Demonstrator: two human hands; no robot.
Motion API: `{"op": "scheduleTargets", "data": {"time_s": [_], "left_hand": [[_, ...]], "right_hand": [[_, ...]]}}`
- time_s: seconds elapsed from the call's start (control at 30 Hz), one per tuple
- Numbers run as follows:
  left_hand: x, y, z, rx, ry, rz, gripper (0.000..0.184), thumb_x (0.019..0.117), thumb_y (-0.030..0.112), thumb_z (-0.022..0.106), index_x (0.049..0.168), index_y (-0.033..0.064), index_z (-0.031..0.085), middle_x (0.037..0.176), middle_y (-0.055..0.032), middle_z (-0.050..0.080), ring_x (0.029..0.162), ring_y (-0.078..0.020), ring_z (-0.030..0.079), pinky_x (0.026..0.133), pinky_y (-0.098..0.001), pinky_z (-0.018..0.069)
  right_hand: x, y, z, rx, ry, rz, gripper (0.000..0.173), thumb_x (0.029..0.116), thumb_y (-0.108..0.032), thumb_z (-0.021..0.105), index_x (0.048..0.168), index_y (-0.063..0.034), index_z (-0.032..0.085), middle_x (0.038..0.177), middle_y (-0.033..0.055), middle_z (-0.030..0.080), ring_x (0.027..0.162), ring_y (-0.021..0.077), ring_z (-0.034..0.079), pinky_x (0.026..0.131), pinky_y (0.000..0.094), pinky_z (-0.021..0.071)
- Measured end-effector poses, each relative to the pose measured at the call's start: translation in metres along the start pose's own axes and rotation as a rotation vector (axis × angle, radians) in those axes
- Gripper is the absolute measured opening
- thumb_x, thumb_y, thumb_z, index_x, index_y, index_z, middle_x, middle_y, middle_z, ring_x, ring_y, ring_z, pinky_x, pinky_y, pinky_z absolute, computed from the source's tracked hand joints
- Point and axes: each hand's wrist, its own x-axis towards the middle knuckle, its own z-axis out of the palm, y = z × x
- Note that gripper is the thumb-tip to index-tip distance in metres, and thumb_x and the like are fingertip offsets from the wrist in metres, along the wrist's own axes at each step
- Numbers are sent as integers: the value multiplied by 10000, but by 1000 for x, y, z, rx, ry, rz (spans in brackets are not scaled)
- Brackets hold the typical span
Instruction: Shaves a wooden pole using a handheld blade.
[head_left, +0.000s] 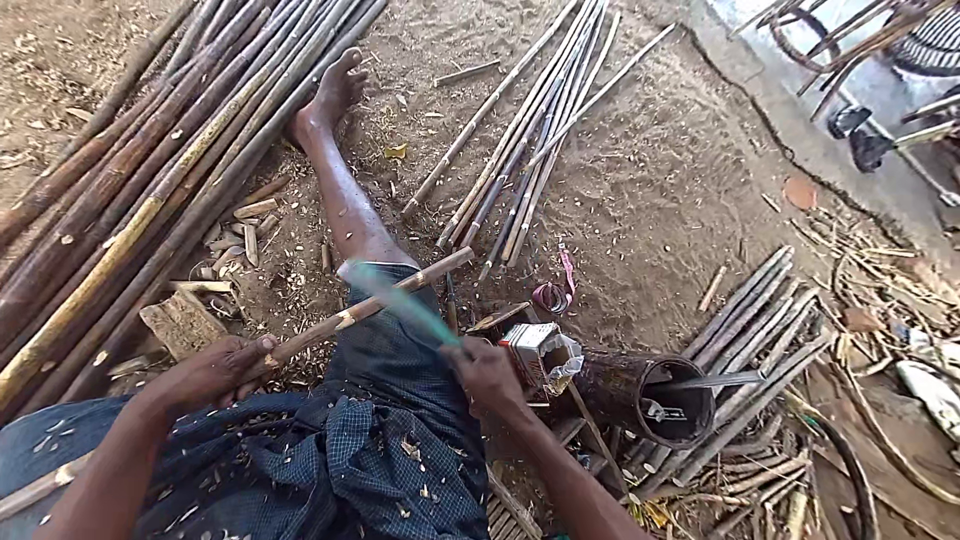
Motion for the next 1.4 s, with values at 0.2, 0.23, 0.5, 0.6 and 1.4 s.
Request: {"op": "scheduleTargets", "data": {"time_s": [0.2, 0.23, 0.5, 0.6, 1.4], "left_hand": [[-1, -7, 18, 380, 318, 120, 347, 1063, 323, 538, 880, 57, 666, 590, -55, 585, 482, -190, 553, 503, -395, 492], [-1, -14, 21, 445, 384, 159, 332, 1039, 353, 573, 860, 86, 660, 596, -37, 586, 505, -199, 567, 530, -437, 498], [-14, -28, 39, 624, 651, 231, 352, 935, 474, 703, 860, 131, 683, 649, -40, 609, 599, -248, 614, 582, -544, 495], [-10, -27, 45, 633, 681, 217, 351, 921, 453, 728, 893, 106, 684, 659, -72, 610, 612, -284, 618, 587, -568, 494], [5, 7, 4, 19, 110, -55, 523, 1104, 409, 359, 847, 28, 610, 549, -68, 557, 399, -133, 493, 394, -244, 427]], "right_hand": [[-2, -15, -10, -31, -73, 63, 504, 1029, -574, 515, 987, -98, 676, 736, 115, 624, 639, 287, 630, 582, 527, 531], [-4, -18, -8, -95, -98, 37, 502, 1020, -596, 513, 945, -123, 665, 720, 90, 613, 644, 272, 628, 588, 519, 523], [-3, -8, -26, 79, -24, 170, 604, 997, -693, 459, 1020, -129, 674, 684, 108, 575, 540, 264, 559, 493, 483, 485], [18, 1, -37, 226, 169, 213, 592, 1017, -666, 446, 993, -97, 609, 584, 62, 492, 430, 206, 482, 405, 412, 459], [12, 12, -11, 189, 119, 155, 595, 1017, -672, 441, 1068, -112, 637, 619, 89, 523, 471, 227, 510, 447, 434, 470]]}}
